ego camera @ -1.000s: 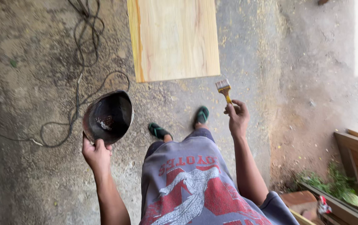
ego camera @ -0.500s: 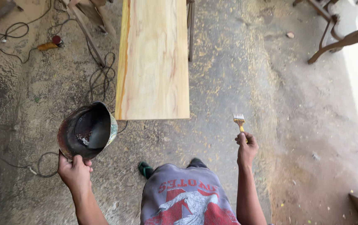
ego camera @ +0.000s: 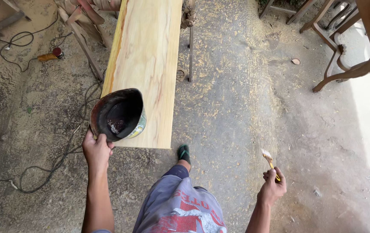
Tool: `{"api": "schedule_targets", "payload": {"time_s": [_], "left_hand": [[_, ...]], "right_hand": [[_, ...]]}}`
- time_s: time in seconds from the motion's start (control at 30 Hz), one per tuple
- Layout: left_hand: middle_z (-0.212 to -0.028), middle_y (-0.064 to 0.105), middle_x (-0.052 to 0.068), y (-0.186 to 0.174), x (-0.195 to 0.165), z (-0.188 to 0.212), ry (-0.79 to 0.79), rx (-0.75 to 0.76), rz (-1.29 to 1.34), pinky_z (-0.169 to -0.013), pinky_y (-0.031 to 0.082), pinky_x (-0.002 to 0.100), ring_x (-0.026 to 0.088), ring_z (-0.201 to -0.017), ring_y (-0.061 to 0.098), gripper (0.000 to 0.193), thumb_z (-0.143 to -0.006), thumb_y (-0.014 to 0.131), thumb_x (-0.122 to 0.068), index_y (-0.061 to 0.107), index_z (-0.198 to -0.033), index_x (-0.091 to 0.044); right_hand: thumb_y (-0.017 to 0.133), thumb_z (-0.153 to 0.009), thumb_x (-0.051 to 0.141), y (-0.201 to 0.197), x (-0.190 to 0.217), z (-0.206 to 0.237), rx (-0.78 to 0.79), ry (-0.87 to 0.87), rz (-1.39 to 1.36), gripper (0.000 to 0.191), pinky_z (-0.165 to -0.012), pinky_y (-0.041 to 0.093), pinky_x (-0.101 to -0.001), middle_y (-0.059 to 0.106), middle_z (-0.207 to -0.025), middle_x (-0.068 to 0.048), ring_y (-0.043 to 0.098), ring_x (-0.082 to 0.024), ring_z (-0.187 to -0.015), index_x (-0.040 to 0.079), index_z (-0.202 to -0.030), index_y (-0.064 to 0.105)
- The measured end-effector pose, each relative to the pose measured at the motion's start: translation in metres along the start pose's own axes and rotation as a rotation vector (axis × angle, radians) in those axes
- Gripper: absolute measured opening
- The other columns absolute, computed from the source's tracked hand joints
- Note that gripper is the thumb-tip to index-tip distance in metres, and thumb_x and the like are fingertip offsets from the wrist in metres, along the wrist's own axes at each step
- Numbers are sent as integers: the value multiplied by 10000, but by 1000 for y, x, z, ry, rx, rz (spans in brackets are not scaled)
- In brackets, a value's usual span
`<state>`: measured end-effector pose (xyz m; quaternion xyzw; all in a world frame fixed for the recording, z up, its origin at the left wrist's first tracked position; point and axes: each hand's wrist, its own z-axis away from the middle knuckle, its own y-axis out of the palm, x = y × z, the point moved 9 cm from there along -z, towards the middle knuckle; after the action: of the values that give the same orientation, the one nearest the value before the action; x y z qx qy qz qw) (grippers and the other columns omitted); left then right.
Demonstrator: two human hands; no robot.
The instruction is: The person holds a can of liquid finish in one hand and uses a brush in the other to coat the face of a long wooden board resting on supports, dipping the brush into the can and brushing along the board as they work along its length.
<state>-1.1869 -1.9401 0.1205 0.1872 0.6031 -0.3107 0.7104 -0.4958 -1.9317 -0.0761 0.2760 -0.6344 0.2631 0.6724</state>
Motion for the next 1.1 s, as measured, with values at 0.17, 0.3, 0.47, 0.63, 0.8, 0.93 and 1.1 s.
{"api": "schedule_targets", "payload": {"time_s": [0.17,0.3,0.47,0.63,0.8,0.93,1.1], "left_hand": [[-794,622,37,81,-18,-57,53,11,15,-377,382,247,67,-500,519,433,-956,459,29,596,-1361,-41],[-850,644,35,147,-33,-102,66,19,20,-402,410,245,70,-523,536,424,-977,466,24,581,-1382,-25],[-911,675,25,224,-60,-168,78,-10,17,-372,400,252,71,-503,546,528,-909,466,42,534,-1422,-62],[-852,648,36,282,-70,-212,28,-23,24,-377,386,252,64,-512,526,530,-916,453,39,555,-1425,-68],[-788,628,16,335,-72,-242,-14,-55,83,-377,379,239,51,-496,505,521,-910,448,35,546,-1407,-87],[-744,598,40,374,-72,-276,-42,-111,104,-381,362,245,64,-485,484,483,-922,449,43,552,-1383,-58],[-765,596,37,411,-87,-298,-59,-232,83,-400,373,237,56,-521,504,469,-960,471,39,558,-1414,-42]], "right_hand": [[642,-1047,53,5,-2,-62,-91,-19,48,233,-713,573,-245,685,-950,-90,678,-133,-783,-71,-1245,639],[645,-1060,34,6,21,-121,-107,5,12,220,-692,549,-240,673,-942,-89,658,-127,-765,-64,-1257,633],[640,-1115,70,55,45,-204,-127,-29,-9,189,-705,559,-244,673,-946,-84,661,-137,-779,-74,-1236,632],[642,-1124,89,120,45,-275,-148,-44,-34,198,-649,506,-235,667,-932,-79,656,-146,-758,-65,-1247,636],[606,-1082,87,205,19,-345,-81,64,-19,251,-658,542,-229,672,-940,-70,666,-139,-759,-55,-1287,634],[592,-1078,95,299,2,-423,2,107,-28,289,-662,550,-227,674,-934,-79,676,-132,-766,-73,-1313,607],[589,-1060,85,459,9,-518,255,147,-11,323,-677,553,-227,671,-928,-79,670,-125,-766,-92,-1330,591]]}}
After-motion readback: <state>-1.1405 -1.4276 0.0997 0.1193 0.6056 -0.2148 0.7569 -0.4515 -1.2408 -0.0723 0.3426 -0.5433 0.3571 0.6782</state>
